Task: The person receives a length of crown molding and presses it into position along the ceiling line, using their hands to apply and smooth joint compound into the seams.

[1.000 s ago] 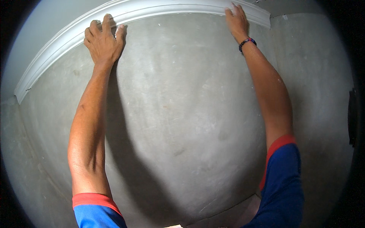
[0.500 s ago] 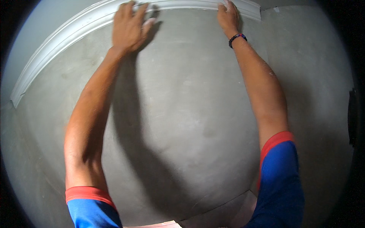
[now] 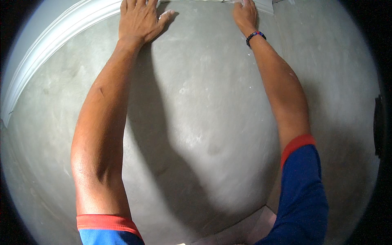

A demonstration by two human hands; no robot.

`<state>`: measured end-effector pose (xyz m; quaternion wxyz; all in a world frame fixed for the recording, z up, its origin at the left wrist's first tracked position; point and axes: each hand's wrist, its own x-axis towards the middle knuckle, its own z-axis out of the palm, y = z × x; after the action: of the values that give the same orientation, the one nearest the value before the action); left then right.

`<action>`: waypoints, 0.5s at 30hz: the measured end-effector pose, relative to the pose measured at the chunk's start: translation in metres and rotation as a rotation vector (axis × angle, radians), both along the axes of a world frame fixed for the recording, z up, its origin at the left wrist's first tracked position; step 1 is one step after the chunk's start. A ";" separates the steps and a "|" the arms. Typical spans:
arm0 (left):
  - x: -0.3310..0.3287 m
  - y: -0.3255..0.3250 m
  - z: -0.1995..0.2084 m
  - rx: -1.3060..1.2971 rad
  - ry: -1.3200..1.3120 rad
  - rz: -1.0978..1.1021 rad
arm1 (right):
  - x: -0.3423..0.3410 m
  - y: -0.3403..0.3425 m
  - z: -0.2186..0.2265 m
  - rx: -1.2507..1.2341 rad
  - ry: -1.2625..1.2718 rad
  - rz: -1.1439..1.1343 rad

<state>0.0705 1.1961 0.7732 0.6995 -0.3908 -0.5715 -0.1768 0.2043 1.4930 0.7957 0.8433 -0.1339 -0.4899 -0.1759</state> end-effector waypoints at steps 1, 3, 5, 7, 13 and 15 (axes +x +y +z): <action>0.000 0.002 0.002 0.002 -0.001 0.013 | 0.003 0.008 0.002 0.017 0.008 0.013; -0.001 0.004 0.005 0.001 -0.014 0.049 | 0.006 0.013 0.003 0.009 -0.006 0.044; -0.001 0.003 0.000 -0.008 -0.025 0.060 | 0.011 0.008 0.001 -0.040 -0.049 0.079; -0.001 0.000 -0.002 -0.016 -0.027 0.060 | 0.017 0.001 0.000 -0.174 0.004 0.161; 0.001 0.005 0.001 -0.027 -0.009 0.037 | 0.047 0.029 0.010 -0.296 -0.101 0.294; -0.014 0.004 0.003 -0.023 -0.016 0.080 | 0.051 0.000 0.001 -0.390 -0.098 0.434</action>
<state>0.0563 1.1998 0.7765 0.6969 -0.3740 -0.5944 -0.1453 0.2557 1.4931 0.7966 0.7948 -0.1770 -0.5719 0.0997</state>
